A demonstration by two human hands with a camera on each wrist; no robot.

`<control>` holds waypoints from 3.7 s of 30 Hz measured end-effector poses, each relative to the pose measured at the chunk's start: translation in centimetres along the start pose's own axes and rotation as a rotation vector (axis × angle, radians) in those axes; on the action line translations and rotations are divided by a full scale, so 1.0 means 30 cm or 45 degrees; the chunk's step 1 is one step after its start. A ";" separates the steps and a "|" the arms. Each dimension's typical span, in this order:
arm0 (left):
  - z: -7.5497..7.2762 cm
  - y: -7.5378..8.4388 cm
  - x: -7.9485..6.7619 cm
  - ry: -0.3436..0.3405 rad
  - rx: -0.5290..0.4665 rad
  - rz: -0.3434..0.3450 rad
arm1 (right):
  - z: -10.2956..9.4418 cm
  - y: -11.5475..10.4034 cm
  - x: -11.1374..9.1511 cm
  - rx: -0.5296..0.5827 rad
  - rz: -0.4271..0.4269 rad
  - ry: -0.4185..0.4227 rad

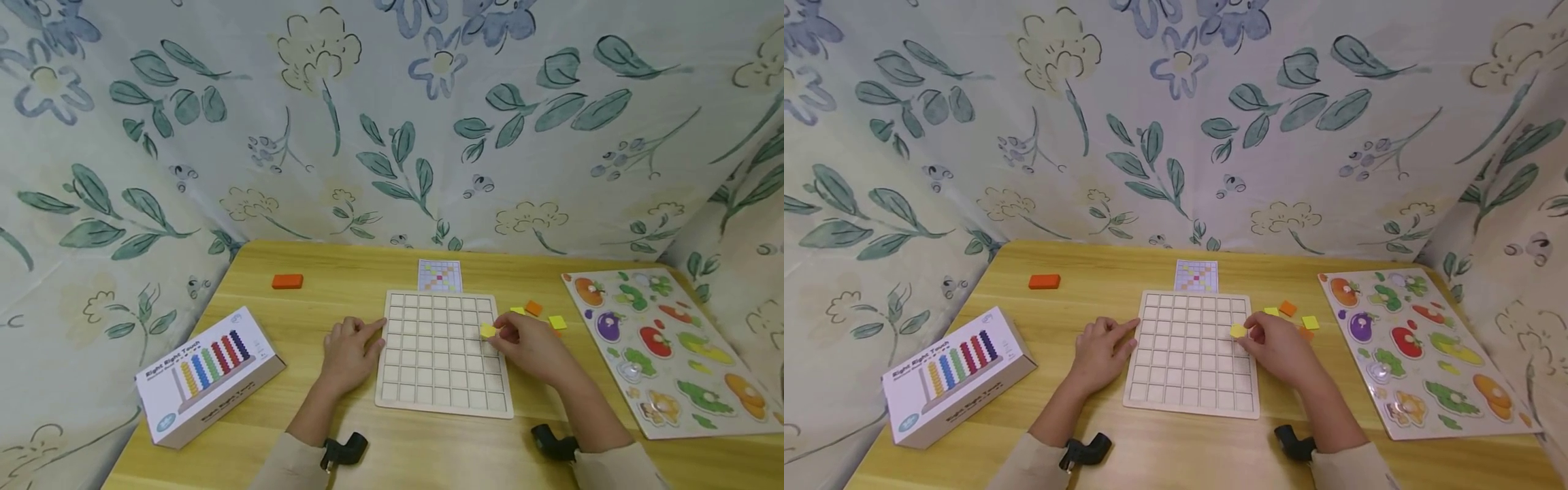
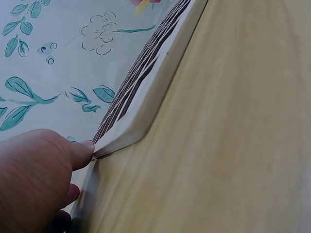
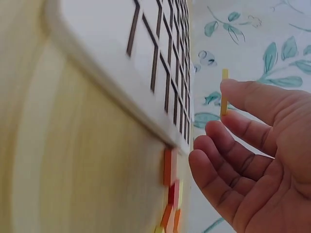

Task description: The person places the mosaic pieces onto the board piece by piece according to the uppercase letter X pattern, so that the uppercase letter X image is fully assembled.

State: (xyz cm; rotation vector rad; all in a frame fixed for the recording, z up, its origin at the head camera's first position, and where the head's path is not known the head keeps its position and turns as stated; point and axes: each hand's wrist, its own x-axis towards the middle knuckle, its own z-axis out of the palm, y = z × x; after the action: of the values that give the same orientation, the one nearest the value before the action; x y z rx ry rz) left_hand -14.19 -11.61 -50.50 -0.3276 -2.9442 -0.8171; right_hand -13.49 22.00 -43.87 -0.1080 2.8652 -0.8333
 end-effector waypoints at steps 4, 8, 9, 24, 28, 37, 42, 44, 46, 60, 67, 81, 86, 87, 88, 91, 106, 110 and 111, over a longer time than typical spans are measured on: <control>-0.001 0.002 -0.001 0.003 0.003 0.002 | 0.026 -0.047 0.037 0.041 0.012 -0.041; -0.005 0.007 -0.004 0.010 0.003 0.003 | 0.067 -0.092 0.079 0.067 -0.008 -0.068; -0.006 0.008 -0.005 0.012 0.002 0.002 | 0.077 -0.103 0.090 0.070 -0.021 -0.070; -0.002 0.007 0.005 0.060 -0.004 0.033 | 0.179 -0.237 0.222 -0.024 -0.097 -0.054; -0.001 0.001 0.008 0.065 0.003 0.028 | 0.199 -0.258 0.242 -0.044 -0.106 -0.043; 0.008 -0.005 0.003 0.053 0.015 0.022 | 0.235 -0.288 0.261 -0.099 -0.094 -0.050; 0.010 -0.005 0.003 0.060 0.023 0.022 | 0.243 -0.296 0.262 -0.114 -0.101 -0.054; 0.010 -0.004 0.002 0.057 0.024 0.019 | 0.244 -0.298 0.261 -0.112 -0.097 -0.055; 0.009 -0.004 0.002 0.055 0.027 0.016 | 0.243 -0.299 0.259 -0.106 -0.091 -0.056; 0.008 0.003 0.001 0.061 0.020 -0.002 | 0.198 -0.233 0.225 0.157 -0.092 -0.049; 0.013 0.000 -0.004 0.072 0.020 0.010 | 0.125 -0.140 0.198 0.204 0.066 0.020; 0.024 -0.002 -0.002 0.063 0.014 0.000 | 0.005 0.066 0.154 0.184 0.166 0.188; 0.025 0.000 0.000 0.071 0.016 0.001 | -0.012 0.129 0.149 0.131 0.161 0.242; 0.025 0.000 -0.001 0.074 0.015 0.002 | -0.014 0.147 0.148 0.121 0.165 0.259; 0.025 0.000 -0.002 0.076 0.017 0.003 | -0.016 0.166 0.147 0.113 0.181 0.277; 0.025 -0.001 -0.004 0.080 0.024 0.006 | -0.021 0.224 0.140 0.101 0.227 0.325; 0.025 0.000 -0.005 0.094 0.039 -0.001 | -0.033 0.299 0.105 0.174 0.417 0.235; 0.023 0.003 -0.004 0.094 0.044 -0.002 | -0.027 0.307 0.108 0.137 0.408 0.248; 0.023 0.003 -0.003 0.095 0.043 -0.002 | -0.026 0.309 0.110 0.132 0.406 0.251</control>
State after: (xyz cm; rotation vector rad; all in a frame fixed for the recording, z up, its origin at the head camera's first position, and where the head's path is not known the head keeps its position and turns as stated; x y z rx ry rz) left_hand -14.08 -11.20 -51.05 -0.2859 -2.8856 -0.7613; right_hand -17.12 29.86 -48.64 0.4556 2.8933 -0.9676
